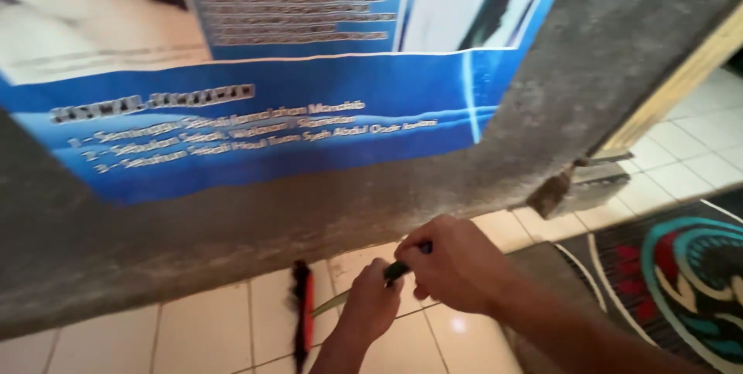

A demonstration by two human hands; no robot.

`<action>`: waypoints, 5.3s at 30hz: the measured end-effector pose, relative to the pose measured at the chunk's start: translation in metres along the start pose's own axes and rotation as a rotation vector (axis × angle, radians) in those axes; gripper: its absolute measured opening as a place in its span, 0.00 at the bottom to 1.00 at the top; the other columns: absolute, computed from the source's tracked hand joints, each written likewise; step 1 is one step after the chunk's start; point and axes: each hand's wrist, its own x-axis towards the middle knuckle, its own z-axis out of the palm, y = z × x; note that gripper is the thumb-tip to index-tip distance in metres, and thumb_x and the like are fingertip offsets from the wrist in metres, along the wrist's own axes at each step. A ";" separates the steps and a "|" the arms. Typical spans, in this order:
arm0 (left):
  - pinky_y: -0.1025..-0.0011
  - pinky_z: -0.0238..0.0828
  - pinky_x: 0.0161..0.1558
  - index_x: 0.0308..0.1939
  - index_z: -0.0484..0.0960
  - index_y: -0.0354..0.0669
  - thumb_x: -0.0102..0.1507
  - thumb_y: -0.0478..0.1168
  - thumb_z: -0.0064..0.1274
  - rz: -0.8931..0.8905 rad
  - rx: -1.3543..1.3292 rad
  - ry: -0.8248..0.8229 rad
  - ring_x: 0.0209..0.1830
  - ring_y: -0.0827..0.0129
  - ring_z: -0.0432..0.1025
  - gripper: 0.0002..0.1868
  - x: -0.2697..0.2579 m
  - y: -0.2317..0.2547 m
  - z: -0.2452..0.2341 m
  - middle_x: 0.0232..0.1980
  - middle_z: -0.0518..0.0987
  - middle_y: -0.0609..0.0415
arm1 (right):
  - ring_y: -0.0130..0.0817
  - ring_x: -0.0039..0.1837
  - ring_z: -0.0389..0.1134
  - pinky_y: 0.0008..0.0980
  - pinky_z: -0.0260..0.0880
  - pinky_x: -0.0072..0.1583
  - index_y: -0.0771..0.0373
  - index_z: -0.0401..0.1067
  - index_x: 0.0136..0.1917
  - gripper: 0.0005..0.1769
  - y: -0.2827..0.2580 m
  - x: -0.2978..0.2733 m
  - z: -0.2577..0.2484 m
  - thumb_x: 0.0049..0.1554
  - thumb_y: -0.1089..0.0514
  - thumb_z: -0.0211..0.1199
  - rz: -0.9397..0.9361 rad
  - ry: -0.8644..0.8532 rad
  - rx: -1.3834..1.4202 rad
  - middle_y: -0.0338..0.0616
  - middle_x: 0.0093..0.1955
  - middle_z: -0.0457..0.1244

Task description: The person is sweeping the floor and using a tool to clean the edge between the wall and the floor.

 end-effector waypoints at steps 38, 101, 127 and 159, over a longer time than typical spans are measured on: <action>0.55 0.72 0.52 0.52 0.74 0.38 0.67 0.48 0.49 0.128 -0.105 -0.005 0.54 0.46 0.76 0.17 0.057 0.039 0.088 0.50 0.81 0.38 | 0.34 0.34 0.76 0.35 0.76 0.44 0.65 0.84 0.45 0.17 0.034 0.008 -0.072 0.52 0.51 0.62 -0.251 0.139 -0.345 0.50 0.33 0.73; 0.51 0.70 0.50 0.45 0.74 0.40 0.66 0.45 0.48 -0.037 -0.050 0.138 0.51 0.43 0.74 0.11 -0.035 0.012 -0.044 0.46 0.80 0.39 | 0.40 0.37 0.75 0.38 0.74 0.44 0.60 0.85 0.45 0.15 -0.035 -0.011 0.037 0.54 0.50 0.64 -0.311 0.140 -0.398 0.52 0.34 0.73; 0.47 0.68 0.50 0.42 0.73 0.40 0.65 0.42 0.49 -0.457 0.087 0.597 0.50 0.39 0.73 0.09 -0.151 -0.143 -0.106 0.44 0.79 0.37 | 0.32 0.35 0.78 0.30 0.77 0.39 0.67 0.82 0.44 0.15 -0.084 -0.010 0.170 0.55 0.53 0.64 -0.495 -0.567 -0.058 0.46 0.32 0.73; 0.42 0.68 0.44 0.40 0.71 0.41 0.63 0.43 0.52 -0.465 0.205 0.568 0.45 0.36 0.72 0.10 -0.192 -0.211 -0.094 0.40 0.78 0.38 | 0.31 0.35 0.76 0.27 0.75 0.39 0.70 0.80 0.49 0.16 -0.073 -0.009 0.205 0.58 0.53 0.62 -0.287 -0.700 -0.029 0.46 0.35 0.71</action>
